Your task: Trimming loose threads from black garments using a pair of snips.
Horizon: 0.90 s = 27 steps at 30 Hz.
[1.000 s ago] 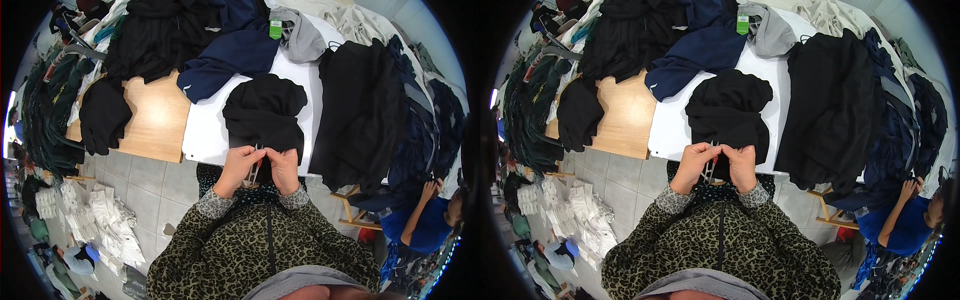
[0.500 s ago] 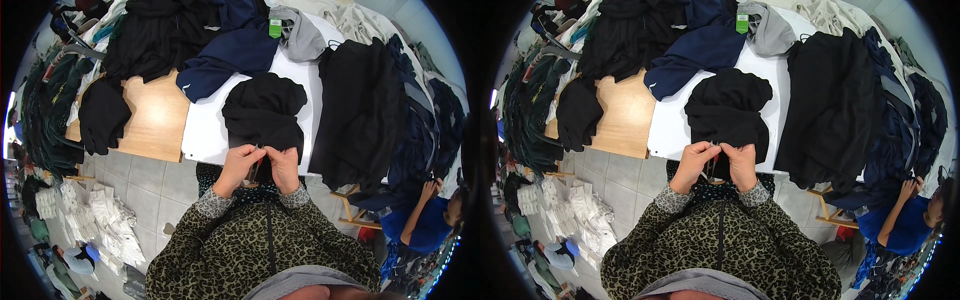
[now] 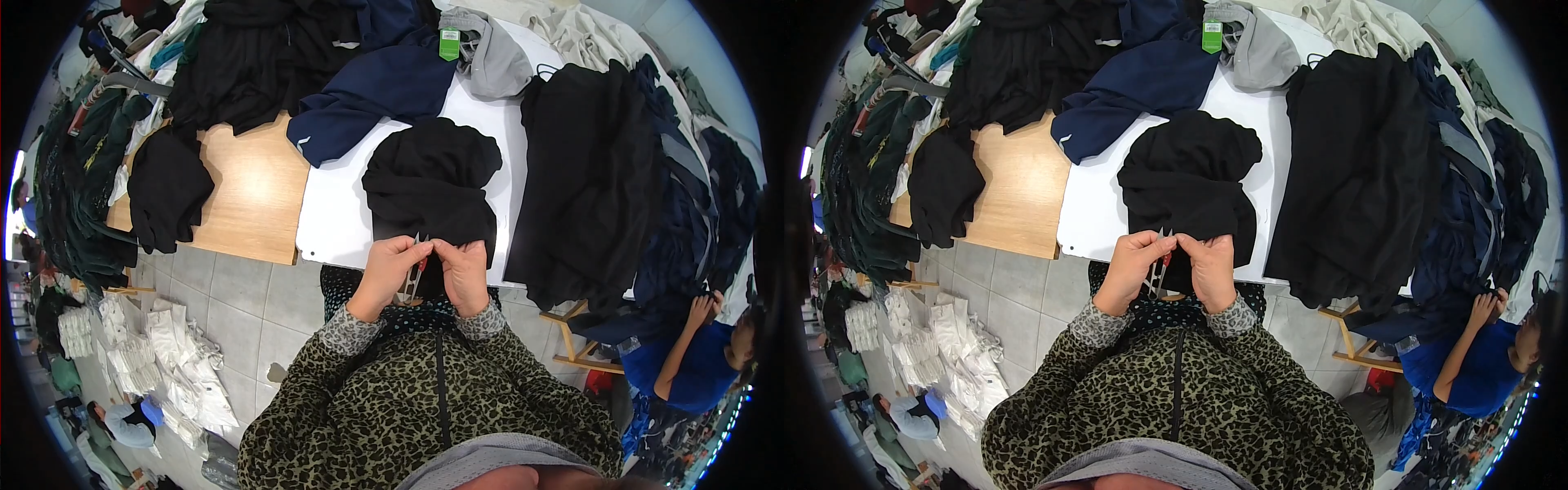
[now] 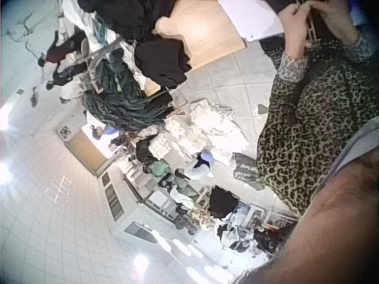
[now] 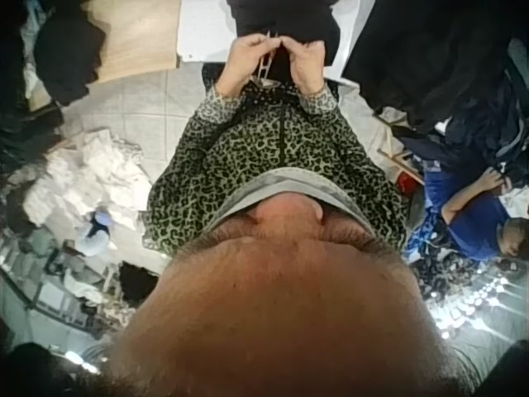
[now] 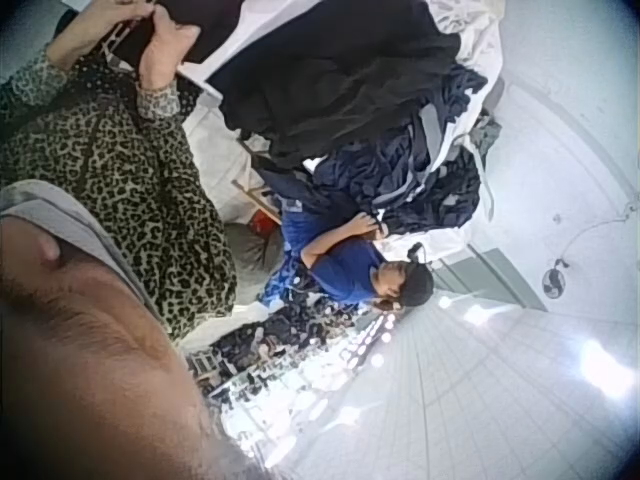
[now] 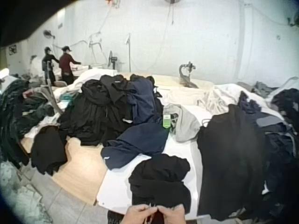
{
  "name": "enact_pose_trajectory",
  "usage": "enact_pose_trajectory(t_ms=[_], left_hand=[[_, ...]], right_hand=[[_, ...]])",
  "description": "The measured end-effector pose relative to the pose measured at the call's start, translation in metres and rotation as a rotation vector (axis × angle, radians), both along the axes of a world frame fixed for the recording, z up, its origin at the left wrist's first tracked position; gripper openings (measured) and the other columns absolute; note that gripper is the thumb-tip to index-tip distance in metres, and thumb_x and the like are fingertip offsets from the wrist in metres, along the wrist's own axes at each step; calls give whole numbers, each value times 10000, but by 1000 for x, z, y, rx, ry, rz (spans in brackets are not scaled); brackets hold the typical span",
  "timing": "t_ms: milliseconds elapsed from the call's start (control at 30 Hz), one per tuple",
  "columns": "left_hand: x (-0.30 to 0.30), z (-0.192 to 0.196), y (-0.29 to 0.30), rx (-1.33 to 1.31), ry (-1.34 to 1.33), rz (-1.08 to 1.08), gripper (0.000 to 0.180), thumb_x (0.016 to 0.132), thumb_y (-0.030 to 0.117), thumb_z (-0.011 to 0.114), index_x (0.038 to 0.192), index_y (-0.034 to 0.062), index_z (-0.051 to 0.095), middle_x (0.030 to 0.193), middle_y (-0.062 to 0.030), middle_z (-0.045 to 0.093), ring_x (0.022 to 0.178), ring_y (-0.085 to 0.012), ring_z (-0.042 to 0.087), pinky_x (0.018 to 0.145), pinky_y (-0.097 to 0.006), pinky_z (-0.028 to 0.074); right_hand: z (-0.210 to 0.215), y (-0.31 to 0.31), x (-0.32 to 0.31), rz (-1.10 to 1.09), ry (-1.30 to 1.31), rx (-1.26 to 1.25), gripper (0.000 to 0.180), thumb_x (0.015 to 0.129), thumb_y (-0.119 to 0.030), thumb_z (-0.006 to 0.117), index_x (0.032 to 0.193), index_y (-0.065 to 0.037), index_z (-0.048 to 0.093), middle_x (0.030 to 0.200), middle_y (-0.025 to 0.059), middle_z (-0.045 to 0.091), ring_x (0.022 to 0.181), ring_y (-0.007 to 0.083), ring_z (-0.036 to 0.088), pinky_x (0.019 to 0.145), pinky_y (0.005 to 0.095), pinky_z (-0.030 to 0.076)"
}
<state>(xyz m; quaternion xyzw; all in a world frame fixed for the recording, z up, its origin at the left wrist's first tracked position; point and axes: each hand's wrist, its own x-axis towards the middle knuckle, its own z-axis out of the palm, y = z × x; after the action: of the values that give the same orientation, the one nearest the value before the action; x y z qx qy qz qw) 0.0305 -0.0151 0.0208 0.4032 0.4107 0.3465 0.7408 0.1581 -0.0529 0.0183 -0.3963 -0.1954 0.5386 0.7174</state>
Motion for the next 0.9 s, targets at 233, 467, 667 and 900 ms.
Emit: enact_pose_trajectory(t_ms=[233, 467, 667, 900], left_hand=[[-1, -1, 1, -6, -10, -13, 235, 865, 154, 652, 678, 19, 613, 613, 60, 530, 560, -3, 417, 490, -184, 317], [-4, -3, -3, 34, 3, -36, 141, 875, 114, 636, 798, -2, 656, 727, 28, 607, 665, -29, 497, 615, -183, 393], [-3, -7, -3, 74, 22, -33, 174, 871, 142, 646, 760, 8, 639, 694, 49, 573, 628, -16, 462, 561, -186, 364], [-6, 1, 1, 38, -74, 29, 138, 884, 108, 624, 793, 6, 644, 749, 6, 613, 674, -46, 520, 638, -188, 409]], right_hand=[[0, -1, 1, 18, -6, -7, 498, 790, 116, 598, 1237, -2, 414, 1160, 87, 551, 997, 173, 586, 869, 304, 489], [4, 0, 0, 9, 0, -4, 547, 787, 126, 587, 1280, -2, 386, 1210, 92, 526, 1031, 171, 570, 875, 294, 485], [-1, -1, 2, 22, -2, -16, 529, 785, 126, 591, 1264, 3, 403, 1198, 92, 532, 1029, 164, 569, 871, 289, 485], [6, -1, -1, 30, -86, 13, 545, 775, 132, 595, 1271, 8, 403, 1218, 89, 525, 1083, 174, 545, 919, 293, 458]])
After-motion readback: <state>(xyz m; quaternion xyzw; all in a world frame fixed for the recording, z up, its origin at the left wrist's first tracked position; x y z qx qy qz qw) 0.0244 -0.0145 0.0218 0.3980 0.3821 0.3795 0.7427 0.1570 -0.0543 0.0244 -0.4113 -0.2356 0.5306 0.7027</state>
